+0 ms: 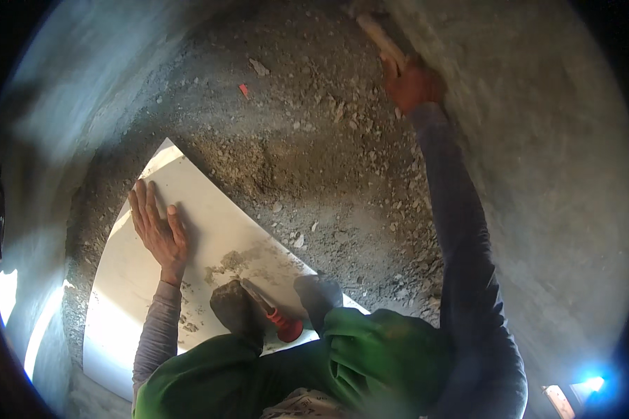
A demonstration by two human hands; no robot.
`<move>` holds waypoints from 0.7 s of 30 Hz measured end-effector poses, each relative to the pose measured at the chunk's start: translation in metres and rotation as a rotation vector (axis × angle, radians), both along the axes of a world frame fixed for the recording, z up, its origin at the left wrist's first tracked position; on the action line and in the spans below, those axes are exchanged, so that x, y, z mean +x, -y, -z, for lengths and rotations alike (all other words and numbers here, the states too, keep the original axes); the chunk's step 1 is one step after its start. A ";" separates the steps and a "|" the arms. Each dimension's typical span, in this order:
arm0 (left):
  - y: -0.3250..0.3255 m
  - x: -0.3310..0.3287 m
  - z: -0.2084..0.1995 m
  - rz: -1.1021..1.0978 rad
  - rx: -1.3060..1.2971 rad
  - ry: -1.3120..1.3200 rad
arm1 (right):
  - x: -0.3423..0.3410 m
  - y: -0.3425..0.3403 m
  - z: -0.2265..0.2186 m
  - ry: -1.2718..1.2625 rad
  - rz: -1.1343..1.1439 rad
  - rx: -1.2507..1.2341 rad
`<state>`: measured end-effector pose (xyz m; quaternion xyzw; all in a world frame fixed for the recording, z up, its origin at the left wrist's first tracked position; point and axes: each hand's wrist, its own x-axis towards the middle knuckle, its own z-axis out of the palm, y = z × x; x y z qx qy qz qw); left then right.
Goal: The person levels a concrete floor by striking it with a hammer and clearing away loose debris with their hands while a tile is positioned on one section.
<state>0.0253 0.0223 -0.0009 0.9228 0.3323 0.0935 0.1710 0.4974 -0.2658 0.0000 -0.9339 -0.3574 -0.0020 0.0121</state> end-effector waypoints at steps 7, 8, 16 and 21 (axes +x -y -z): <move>0.000 -0.012 0.000 -0.012 0.004 -0.029 | -0.064 -0.036 -0.021 -0.004 -0.358 0.042; -0.001 -0.010 -0.001 -0.012 0.009 -0.027 | -0.049 -0.023 -0.008 -0.010 -0.355 0.045; 0.000 -0.001 0.002 -0.007 0.003 -0.004 | -0.046 -0.011 -0.002 -0.045 0.004 -0.121; -0.001 -0.006 -0.002 -0.004 0.003 0.001 | -0.016 -0.008 -0.020 -0.164 0.064 -0.017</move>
